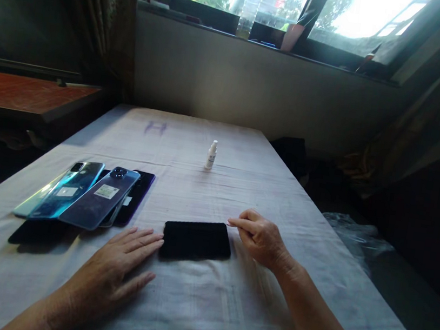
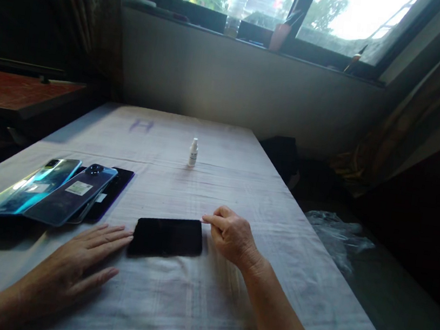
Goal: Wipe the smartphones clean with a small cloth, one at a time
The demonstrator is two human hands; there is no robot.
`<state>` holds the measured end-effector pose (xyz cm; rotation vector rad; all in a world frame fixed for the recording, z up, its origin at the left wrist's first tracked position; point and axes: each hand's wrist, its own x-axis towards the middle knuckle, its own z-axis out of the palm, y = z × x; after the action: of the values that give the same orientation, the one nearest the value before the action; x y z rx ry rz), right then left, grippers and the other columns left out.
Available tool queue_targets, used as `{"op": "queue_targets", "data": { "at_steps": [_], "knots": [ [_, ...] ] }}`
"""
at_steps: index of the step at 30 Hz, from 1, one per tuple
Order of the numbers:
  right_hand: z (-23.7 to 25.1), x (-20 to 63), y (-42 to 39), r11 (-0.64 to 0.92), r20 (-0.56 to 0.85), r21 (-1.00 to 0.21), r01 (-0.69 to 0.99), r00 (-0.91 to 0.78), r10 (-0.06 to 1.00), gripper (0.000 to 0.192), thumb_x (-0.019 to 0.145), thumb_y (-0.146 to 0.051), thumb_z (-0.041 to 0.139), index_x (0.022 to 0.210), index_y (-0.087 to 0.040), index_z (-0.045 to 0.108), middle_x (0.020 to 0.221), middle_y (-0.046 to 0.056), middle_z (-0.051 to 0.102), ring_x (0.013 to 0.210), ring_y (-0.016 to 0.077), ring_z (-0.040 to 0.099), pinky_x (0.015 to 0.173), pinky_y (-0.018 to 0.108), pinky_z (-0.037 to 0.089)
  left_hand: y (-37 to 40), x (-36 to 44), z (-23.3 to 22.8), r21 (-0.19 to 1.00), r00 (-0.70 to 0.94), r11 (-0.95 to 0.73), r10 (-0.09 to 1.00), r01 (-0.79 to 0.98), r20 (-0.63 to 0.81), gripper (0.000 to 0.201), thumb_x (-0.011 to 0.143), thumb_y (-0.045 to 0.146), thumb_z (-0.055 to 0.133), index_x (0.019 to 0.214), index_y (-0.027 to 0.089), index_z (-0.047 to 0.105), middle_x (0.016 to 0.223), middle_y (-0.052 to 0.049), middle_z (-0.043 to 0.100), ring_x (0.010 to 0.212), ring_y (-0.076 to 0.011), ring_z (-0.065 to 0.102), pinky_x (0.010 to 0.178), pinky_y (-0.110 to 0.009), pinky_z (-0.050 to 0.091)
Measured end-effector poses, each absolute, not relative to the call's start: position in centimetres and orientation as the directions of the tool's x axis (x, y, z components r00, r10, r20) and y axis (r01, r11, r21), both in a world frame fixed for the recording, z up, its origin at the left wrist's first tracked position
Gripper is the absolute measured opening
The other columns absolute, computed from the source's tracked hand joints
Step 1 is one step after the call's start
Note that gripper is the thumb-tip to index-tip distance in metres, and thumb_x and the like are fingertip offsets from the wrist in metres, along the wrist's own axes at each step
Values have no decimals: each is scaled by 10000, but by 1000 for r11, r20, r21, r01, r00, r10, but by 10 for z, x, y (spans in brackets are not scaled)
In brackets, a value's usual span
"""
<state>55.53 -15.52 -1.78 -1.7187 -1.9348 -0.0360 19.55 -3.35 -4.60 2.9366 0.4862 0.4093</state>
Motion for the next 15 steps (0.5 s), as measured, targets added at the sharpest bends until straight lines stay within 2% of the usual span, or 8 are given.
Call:
{"op": "queue_targets", "data": {
  "at_steps": [3,7,13,15],
  "knots": [
    [-23,547,-151,178,379,-324,929,-45,924,355,877,-66,541,1067,-256,773,924,32,700,788,136,669,699,221,499,-31,195,-46,194,913,-936,334,292,236,507,996,445,514,1491,339,475,1469,-20,568,1348,-278,537,1164,-495,385],
    [-24,545,-151,157,327,-327,932,-44,944,366,860,-70,560,1052,-285,786,906,25,696,770,141,667,685,226,493,-31,194,-46,205,909,-934,337,292,244,530,992,447,516,1508,346,450,1468,-18,566,1348,-290,535,1156,-506,396],
    [-13,551,-165,190,218,-489,851,-92,972,372,834,-64,572,1020,-289,803,891,6,712,746,116,680,676,201,492,-31,192,-44,215,906,-930,346,298,242,564,969,459,558,1512,370,437,1465,2,569,1349,-280,534,1161,-461,397],
    [-13,551,-166,191,204,-506,841,-98,974,377,829,-61,572,1018,-291,803,882,1,714,747,114,682,678,199,491,-30,192,-44,211,907,-930,348,302,236,568,968,463,562,1514,376,432,1467,6,566,1355,-277,529,1163,-453,393]
  ]
}}
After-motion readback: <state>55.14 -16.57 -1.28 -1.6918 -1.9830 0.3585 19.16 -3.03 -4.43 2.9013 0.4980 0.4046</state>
